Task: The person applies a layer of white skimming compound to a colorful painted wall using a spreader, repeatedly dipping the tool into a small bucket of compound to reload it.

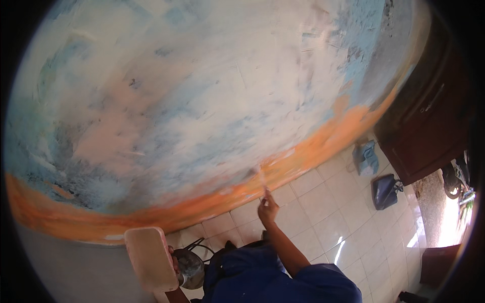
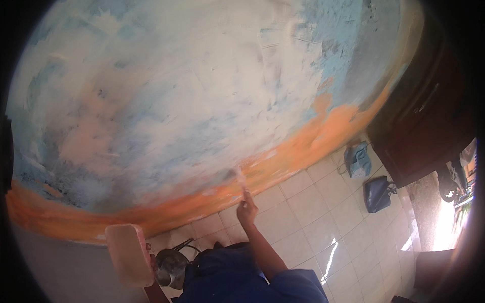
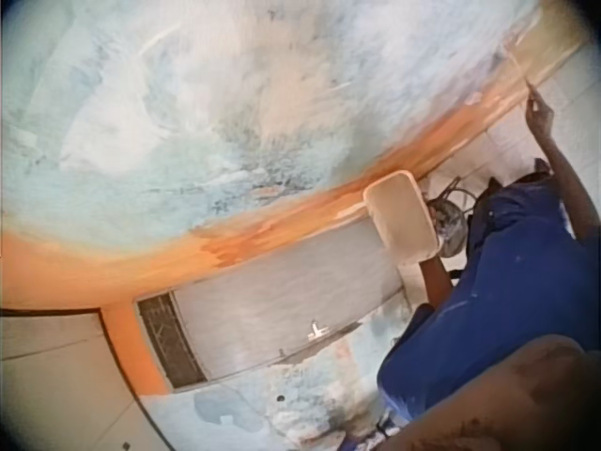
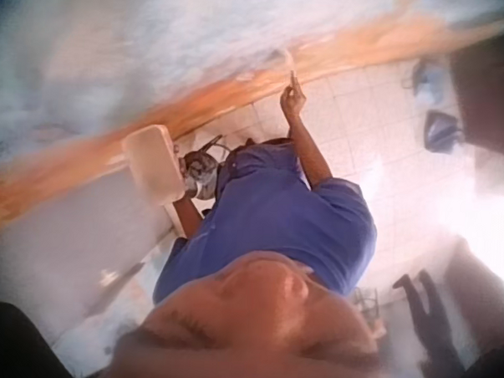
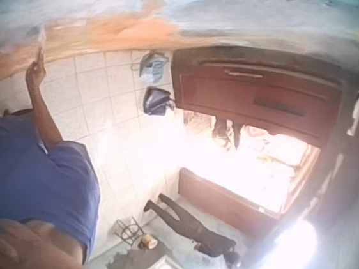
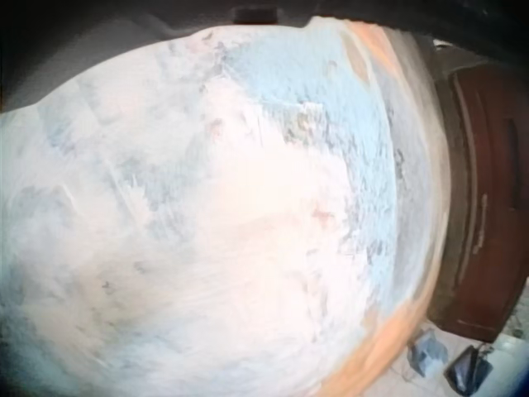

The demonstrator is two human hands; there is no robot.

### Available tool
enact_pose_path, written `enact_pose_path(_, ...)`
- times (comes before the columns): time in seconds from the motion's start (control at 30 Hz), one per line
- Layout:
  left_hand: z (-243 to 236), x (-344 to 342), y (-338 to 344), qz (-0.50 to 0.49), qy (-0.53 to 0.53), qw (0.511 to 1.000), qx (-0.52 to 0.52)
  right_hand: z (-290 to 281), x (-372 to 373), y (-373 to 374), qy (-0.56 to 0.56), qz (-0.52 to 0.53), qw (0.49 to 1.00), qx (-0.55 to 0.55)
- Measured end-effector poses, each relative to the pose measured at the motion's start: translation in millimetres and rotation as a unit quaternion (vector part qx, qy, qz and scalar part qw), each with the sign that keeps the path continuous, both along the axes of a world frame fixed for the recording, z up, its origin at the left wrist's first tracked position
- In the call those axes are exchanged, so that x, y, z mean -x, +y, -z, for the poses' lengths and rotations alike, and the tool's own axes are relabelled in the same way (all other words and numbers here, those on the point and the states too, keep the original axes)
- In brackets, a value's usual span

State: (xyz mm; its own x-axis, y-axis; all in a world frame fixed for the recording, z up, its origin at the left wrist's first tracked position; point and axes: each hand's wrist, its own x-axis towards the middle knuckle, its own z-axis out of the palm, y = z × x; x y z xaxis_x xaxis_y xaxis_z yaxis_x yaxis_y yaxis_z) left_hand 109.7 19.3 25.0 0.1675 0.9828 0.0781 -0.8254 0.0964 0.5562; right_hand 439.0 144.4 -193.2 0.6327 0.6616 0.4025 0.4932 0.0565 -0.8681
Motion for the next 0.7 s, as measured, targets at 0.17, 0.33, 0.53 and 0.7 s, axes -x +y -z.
enact_pose_path(0.17, 5, -6, 0, -0.001, 0.027, 1.0, 0.01, -35, -89, 32, 0.073, 0.184, 0.98, 0.033)
enact_pose_path(0.33, -6, -31, 3, -0.03, -0.027, 0.999, -0.003, -27, -26, 91, -0.02, 0.119, 0.989, 0.09)
enact_pose_path(0.53, -3, -21, 3, -0.032, -0.023, 0.999, -0.015, -12, 22, 15, 0.026, 0.005, 0.999, -0.035)
enact_pose_path(0.7, 21, -15, 4, 0.027, -0.078, 0.996, 0.028, -20, -91, 10, -0.005, -0.083, 0.996, 0.037)
